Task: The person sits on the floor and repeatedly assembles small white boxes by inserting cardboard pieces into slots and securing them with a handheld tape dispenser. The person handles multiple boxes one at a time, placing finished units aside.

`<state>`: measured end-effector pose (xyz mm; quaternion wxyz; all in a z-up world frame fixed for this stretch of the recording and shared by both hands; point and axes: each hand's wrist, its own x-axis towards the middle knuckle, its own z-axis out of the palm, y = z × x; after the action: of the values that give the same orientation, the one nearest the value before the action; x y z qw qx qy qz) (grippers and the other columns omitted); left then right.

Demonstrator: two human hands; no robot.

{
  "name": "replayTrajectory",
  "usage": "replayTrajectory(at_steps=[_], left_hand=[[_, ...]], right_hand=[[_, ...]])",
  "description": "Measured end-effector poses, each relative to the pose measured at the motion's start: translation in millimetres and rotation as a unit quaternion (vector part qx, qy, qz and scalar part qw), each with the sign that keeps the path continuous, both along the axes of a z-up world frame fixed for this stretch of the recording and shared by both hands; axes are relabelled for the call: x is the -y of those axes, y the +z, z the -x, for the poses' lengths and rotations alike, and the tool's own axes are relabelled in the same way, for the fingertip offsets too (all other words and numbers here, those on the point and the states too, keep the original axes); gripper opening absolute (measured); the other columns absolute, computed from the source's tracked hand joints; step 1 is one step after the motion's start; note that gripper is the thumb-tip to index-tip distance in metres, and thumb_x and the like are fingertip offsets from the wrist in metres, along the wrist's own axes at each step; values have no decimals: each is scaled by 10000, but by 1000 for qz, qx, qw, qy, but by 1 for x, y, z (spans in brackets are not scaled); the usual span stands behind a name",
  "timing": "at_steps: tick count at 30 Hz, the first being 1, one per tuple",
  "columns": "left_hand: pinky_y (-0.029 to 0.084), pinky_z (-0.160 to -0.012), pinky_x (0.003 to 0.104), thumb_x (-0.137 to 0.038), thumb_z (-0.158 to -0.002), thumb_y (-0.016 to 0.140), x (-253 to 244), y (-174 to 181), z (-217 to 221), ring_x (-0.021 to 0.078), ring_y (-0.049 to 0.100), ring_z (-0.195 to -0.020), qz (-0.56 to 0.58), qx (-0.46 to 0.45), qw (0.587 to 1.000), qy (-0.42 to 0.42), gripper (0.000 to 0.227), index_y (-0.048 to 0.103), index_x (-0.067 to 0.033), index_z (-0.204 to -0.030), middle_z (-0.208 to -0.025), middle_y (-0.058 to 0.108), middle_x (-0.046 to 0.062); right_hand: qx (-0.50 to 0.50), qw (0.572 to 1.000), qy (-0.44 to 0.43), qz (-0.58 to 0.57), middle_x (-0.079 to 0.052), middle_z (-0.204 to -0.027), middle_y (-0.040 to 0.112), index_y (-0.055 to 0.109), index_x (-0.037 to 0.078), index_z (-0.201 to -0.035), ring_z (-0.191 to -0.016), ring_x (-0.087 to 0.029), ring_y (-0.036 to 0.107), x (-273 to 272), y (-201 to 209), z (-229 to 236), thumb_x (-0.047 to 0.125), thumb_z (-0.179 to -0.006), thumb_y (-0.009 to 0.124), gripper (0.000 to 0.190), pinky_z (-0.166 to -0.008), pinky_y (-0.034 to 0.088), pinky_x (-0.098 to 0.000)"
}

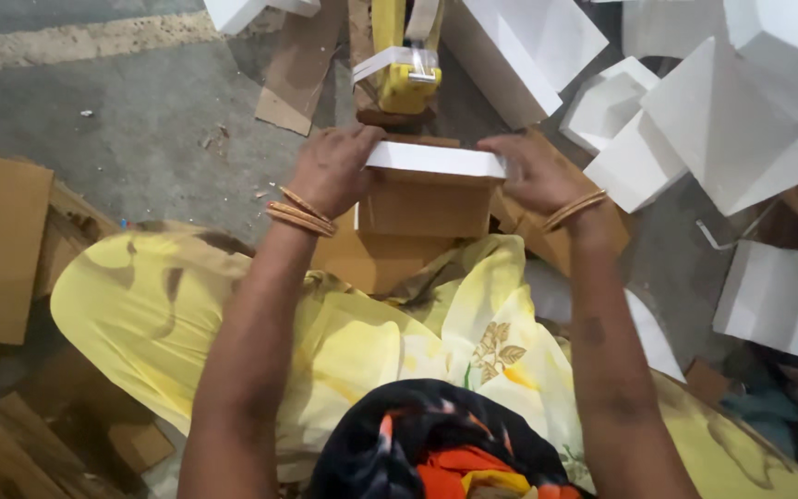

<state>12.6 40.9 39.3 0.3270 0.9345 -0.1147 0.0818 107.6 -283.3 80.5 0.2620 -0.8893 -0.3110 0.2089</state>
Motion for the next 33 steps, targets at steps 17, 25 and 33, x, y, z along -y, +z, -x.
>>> replayTrajectory(at_steps=[17, 25, 33], left_hand=[[480, -843, 449, -119, -810, 717, 8, -13, -1, 318, 675, -956, -11, 34, 999, 4, 375, 625, -106, -1174, -1020, 682, 80], [505, -823, 496, -86, -758, 713, 11, -13, -21, 352, 667, -985, 31, 7, 999, -11, 394, 629, -89, -1143, -1064, 688, 96], [525, -1001, 414, -170, -766, 771, -1, -27, -30, 333, 673, -1162, 329, -163, 929, -53, 555, 615, -57, -1286, -1240, 706, 154]], right_hand=[[-143, 925, -194, -292, -26, -957, 684, 657, 31, -1050, -874, -89, 633, -111, 4, 18, 107, -1012, 652, 85, -781, 518, -237], [-288, 865, -275, -304, -15, -968, 706, 670, -3, -1159, -848, -74, 648, -93, -71, 85, 108, -985, 701, 209, -743, 525, -231], [-313, 841, -308, -317, -25, -945, 736, 703, 3, -1157, -770, -83, 662, -92, -123, 78, 122, -978, 703, 215, -676, 537, -241]])
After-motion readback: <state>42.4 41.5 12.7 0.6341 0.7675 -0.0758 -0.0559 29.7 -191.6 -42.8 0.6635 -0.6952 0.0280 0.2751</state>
